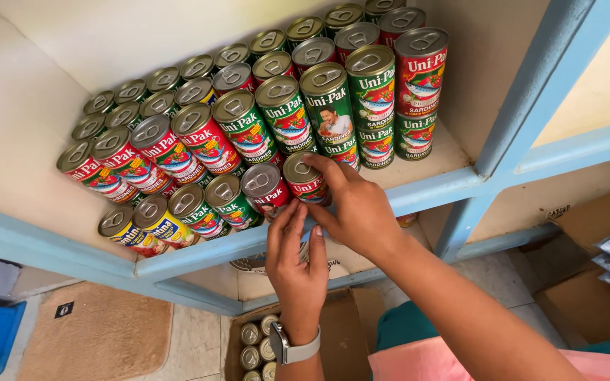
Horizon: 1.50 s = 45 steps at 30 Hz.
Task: Stocking various canned goods from a cardboard box onto grocery store shelves.
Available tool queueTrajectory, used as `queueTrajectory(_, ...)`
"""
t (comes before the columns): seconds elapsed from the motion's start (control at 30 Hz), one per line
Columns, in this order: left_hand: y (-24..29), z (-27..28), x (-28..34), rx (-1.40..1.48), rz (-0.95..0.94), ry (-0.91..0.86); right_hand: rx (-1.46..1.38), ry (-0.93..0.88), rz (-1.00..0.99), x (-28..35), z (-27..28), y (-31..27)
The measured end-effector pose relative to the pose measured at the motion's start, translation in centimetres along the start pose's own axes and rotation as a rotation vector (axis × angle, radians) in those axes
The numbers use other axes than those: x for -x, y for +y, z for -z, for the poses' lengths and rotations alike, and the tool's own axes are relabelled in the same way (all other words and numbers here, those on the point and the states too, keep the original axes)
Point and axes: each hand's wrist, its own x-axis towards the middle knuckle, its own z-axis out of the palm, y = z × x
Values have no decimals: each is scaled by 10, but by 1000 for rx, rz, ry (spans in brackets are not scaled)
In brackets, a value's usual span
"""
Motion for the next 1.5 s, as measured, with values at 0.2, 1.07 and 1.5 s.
queueTrajectory(0.2, -1, 0, 1, 4, -29, 15, 96, 88, 71, 1, -5, -3)
queueTrajectory(1.07, -51, 24, 72, 24, -89, 7, -265, 331, 224, 76, -23, 0)
queueTrajectory(1.5, -210, 88, 286, -874, 872, -821, 292, -1377, -58, 185, -124, 60)
